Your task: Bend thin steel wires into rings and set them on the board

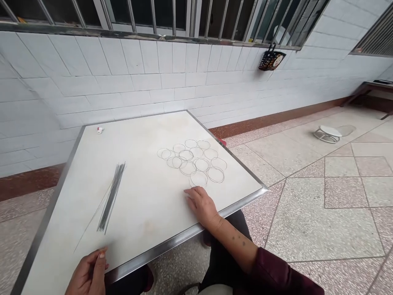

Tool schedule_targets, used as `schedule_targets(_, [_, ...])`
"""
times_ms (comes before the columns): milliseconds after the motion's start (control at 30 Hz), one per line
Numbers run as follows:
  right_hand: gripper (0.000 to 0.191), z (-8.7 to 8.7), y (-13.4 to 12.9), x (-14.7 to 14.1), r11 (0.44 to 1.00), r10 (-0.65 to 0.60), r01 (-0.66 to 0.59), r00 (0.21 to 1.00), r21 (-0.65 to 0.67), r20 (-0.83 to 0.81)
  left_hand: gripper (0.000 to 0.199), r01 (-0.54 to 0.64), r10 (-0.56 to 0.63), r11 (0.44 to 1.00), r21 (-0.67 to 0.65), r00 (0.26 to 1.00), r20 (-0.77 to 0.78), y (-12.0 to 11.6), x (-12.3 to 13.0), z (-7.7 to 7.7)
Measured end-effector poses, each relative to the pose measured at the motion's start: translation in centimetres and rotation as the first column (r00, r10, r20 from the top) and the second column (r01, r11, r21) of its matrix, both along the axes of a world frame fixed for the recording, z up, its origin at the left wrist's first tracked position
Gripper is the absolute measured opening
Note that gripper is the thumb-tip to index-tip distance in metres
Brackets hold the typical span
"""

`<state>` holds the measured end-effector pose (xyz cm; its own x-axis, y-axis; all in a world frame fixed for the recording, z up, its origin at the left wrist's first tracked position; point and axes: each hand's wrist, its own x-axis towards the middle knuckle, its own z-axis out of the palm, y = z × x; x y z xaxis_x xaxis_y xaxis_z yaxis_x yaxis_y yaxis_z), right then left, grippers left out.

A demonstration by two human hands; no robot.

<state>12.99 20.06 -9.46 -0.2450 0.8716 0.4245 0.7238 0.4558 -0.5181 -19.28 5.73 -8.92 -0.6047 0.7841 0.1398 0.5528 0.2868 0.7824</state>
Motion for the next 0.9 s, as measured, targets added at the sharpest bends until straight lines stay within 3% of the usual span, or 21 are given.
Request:
schedule_targets(100, [0.025,0.5,-0.1,-4.3,0.98,0.196,-0.197,0.98,-0.01,-0.019,0.024,0.027,-0.022,0.997,0.068,0.998,-0.064,-0.1,0.3,-0.1])
schedule_targets(233, [0.021,1.0,2.0,-10.8,0.886,0.463,-0.463,0.886,0.0,0.015,0.021,0.084,-0.071,0.989,0.123,0.992,-0.109,-0.2,0.6,-0.3])
schedule_targets(467, [0.023,1.2,6.7,-20.0,0.712,0.686,-0.702,0.702,0.022,0.19,0.02,0.079,-0.06,0.984,0.159,0.991,-0.12,-0.3,1.0,-0.7])
schedule_targets(700, [0.035,1.2,7.8,-21.9,0.583,0.75,-0.812,0.539,0.0,0.385,0.02,0.069,-0.051,0.987,0.142,0.99,-0.129,-0.5,1.5,-0.2])
schedule_targets(900, [0.025,2.9,8.7,-22.0,0.53,0.759,-0.848,0.464,-0.019,0.457,0.02,0.073,-0.054,0.988,0.136,0.989,-0.139,-0.3,1.5,0.1])
